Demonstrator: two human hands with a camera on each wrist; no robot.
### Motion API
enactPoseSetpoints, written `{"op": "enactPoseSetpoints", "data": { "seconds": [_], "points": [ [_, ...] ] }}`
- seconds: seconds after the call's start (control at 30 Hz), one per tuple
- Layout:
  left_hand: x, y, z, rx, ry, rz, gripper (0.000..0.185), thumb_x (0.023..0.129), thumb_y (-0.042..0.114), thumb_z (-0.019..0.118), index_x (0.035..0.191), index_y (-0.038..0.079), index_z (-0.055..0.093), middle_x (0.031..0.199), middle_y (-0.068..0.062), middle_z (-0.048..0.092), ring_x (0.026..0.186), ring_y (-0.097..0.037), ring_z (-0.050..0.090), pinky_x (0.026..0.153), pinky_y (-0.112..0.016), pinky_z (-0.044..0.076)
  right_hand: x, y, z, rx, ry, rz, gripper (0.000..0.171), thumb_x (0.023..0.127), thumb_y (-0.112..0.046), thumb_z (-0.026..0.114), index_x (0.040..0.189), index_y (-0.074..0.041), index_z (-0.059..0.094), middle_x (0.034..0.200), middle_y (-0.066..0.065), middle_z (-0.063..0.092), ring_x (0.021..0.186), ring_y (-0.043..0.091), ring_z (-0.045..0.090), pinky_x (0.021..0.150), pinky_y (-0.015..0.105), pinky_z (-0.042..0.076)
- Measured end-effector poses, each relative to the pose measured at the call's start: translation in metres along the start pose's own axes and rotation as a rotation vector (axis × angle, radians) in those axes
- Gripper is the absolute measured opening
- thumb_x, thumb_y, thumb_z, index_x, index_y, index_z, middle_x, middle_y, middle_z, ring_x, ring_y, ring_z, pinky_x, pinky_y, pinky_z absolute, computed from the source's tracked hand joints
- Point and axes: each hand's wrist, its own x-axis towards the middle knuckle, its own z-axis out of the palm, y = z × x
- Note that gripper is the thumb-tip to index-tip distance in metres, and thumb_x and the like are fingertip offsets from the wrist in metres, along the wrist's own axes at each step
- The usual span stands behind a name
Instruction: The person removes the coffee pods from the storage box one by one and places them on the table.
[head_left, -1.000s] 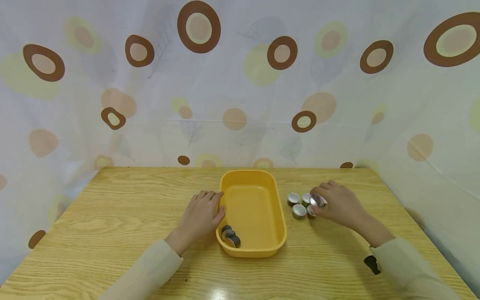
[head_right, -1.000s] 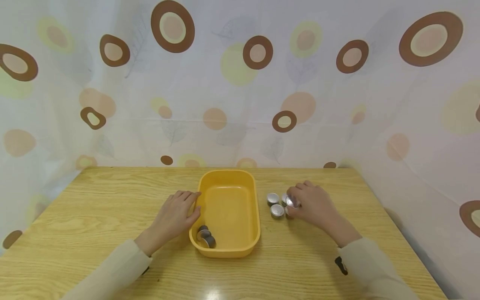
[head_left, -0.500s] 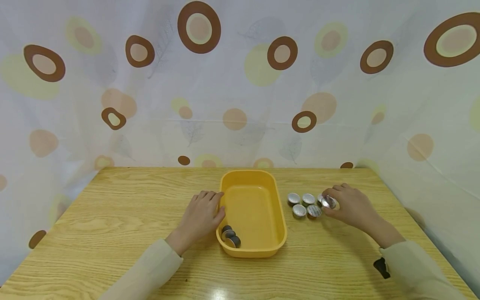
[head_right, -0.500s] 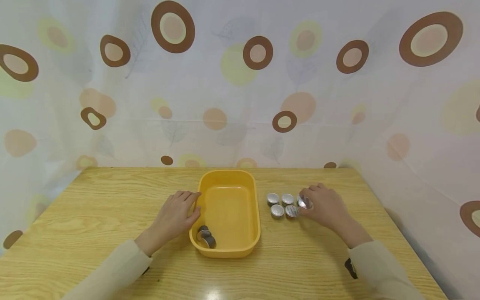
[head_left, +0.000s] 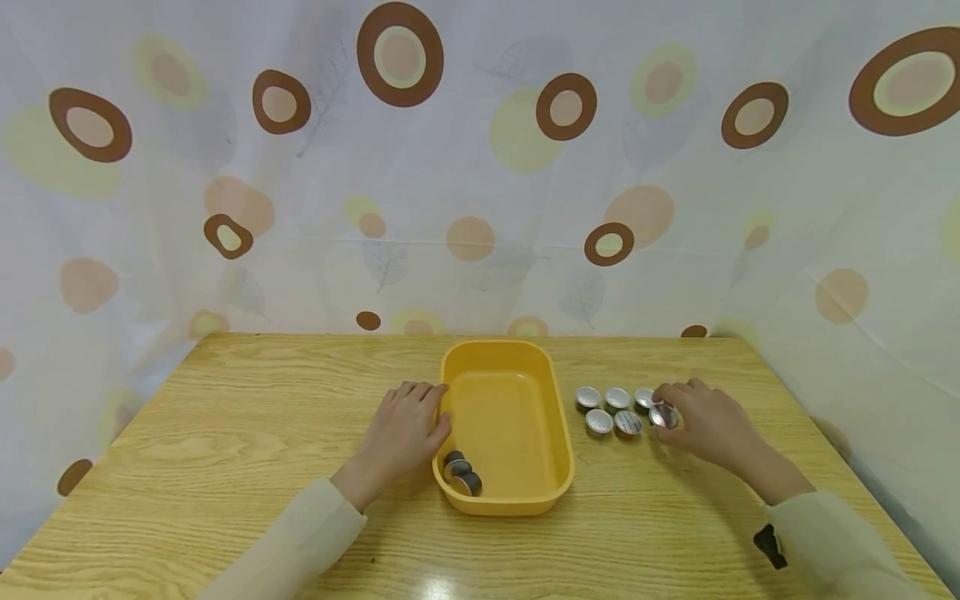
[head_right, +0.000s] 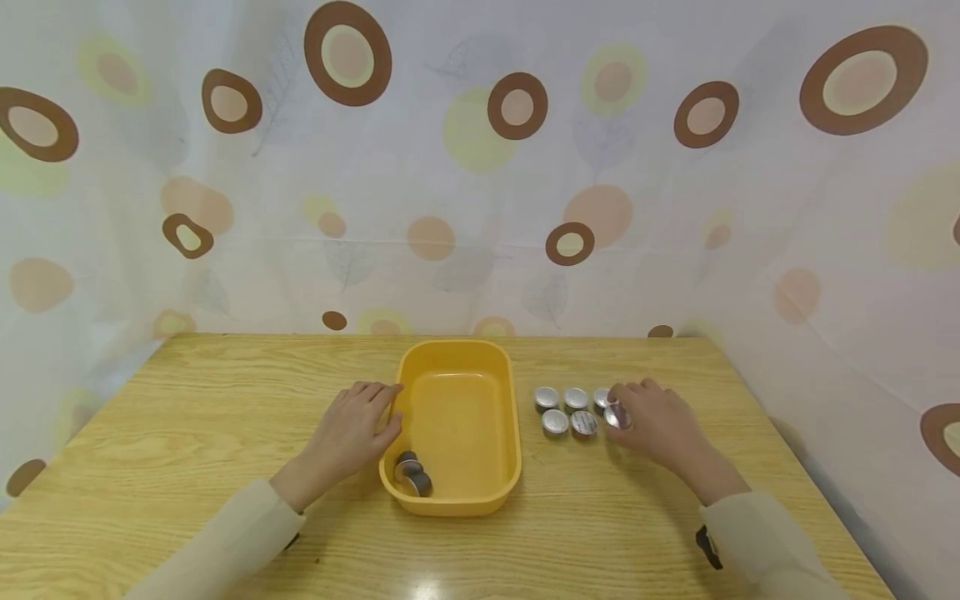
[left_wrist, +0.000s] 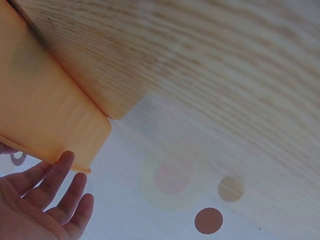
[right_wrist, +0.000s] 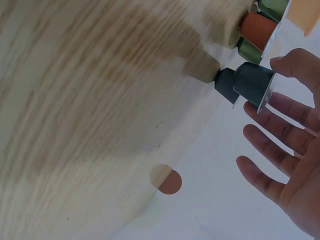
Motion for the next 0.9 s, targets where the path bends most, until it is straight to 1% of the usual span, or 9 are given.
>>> {"op": "enactPoseSetpoints", "data": {
  "seconds": [0.07,0.23,0.43,0.67,0.9],
  "points": [
    [0.000,0.000,0.000,0.000,0.000,0.002,0.037,0.089,0.028,0.053,0.120,0.008,0.058,0.108,-0.005,0.064,0.103,-0.025,0.056,0.087,-0.041,0.045,0.000,0.000,0.002,0.007,-0.007,-0.001,0.033,0.073,-0.028,0.072,0.099,-0.010,0.062,0.087,0.000,0.062,0.084,0.024,0.054,0.059,0.038,0.042],
    [0.000,0.000,0.000,0.004,0.004,0.006,0.037,0.089,0.028,0.052,0.119,0.008,0.058,0.107,-0.004,0.064,0.102,-0.024,0.057,0.087,-0.041,0.045,-0.002,0.002,0.006,0.006,-0.011,-0.004,0.029,0.072,-0.026,0.072,0.096,-0.012,0.062,0.084,-0.003,0.062,0.082,0.021,0.053,0.056,0.034,0.039],
    [0.000,0.000,0.000,0.003,-0.006,0.001,0.038,0.089,0.029,0.051,0.120,0.008,0.058,0.108,-0.005,0.064,0.103,-0.024,0.057,0.087,-0.041,0.045,-0.003,0.004,0.010,0.008,-0.007,-0.017,0.027,0.072,-0.026,0.073,0.094,-0.014,0.061,0.084,-0.004,0.062,0.082,0.022,0.054,0.057,0.036,0.040],
    [0.000,0.000,0.000,0.005,-0.015,-0.005,0.038,0.090,0.030,0.050,0.121,0.008,0.058,0.109,-0.005,0.064,0.103,-0.025,0.056,0.088,-0.041,0.045,-0.004,0.003,0.012,0.004,-0.012,-0.033,0.024,0.073,-0.026,0.073,0.090,-0.016,0.060,0.081,-0.005,0.061,0.079,0.019,0.051,0.053,0.027,0.033],
    [0.000,0.000,-0.001,0.009,-0.010,0.002,0.038,0.089,0.029,0.051,0.120,0.008,0.058,0.108,-0.005,0.064,0.103,-0.025,0.057,0.087,-0.041,0.045,-0.002,0.002,0.013,-0.004,-0.017,-0.039,0.024,0.073,-0.025,0.073,0.092,-0.015,0.061,0.084,-0.003,0.062,0.079,0.020,0.052,0.053,0.028,0.034]
  ]
}}
